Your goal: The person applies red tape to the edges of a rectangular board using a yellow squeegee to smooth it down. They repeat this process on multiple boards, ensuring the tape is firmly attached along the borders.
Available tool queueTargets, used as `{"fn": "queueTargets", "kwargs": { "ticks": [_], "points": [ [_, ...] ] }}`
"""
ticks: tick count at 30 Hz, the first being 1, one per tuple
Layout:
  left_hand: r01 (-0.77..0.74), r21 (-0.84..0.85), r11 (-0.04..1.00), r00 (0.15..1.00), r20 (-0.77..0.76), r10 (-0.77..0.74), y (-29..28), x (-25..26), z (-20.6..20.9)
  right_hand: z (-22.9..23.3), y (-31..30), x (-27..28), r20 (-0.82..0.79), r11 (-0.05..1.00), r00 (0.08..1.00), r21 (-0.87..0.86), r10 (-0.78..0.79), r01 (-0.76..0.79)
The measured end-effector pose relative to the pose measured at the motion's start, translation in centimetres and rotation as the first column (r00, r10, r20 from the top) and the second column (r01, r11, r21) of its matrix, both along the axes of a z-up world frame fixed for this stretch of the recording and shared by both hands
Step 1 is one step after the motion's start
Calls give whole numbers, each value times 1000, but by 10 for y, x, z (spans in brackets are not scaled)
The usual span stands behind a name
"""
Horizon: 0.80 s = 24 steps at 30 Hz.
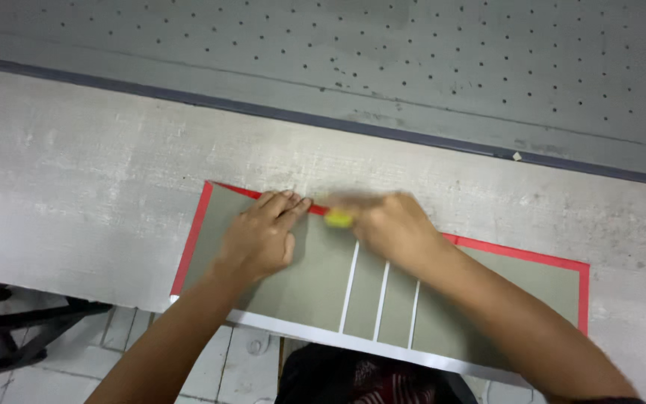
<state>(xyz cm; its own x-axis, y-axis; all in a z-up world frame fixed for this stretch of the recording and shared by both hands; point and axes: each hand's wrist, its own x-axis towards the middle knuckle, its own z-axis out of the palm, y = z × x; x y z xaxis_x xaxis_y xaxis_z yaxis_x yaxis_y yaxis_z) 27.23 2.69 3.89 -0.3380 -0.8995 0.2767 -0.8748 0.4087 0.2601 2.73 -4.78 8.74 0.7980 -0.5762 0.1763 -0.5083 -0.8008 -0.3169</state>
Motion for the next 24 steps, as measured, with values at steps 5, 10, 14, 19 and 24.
{"fn": "queueTargets", "kwargs": {
  "ticks": [5,10,14,19,24],
  "points": [
    [-41,39,998,999,13,40,-3,8,-4,-16,33,29,17,991,995,-102,95,-92],
    [-34,181,983,999,0,35,-14,24,24,-19,37,29,97,992,988,-25,124,-122],
    [60,164,985,986,142,-83,-3,62,22,-19,39,30,-35,990,993,83,114,-111],
    [97,-65,993,988,127,-88,0,79,-6,-4,8,45,-211,983,973,174,91,-54],
    [37,-36,999,999,26,-36,5,72,-4,-25,-1,95,-28,994,999,-109,15,-18]
  ]
}}
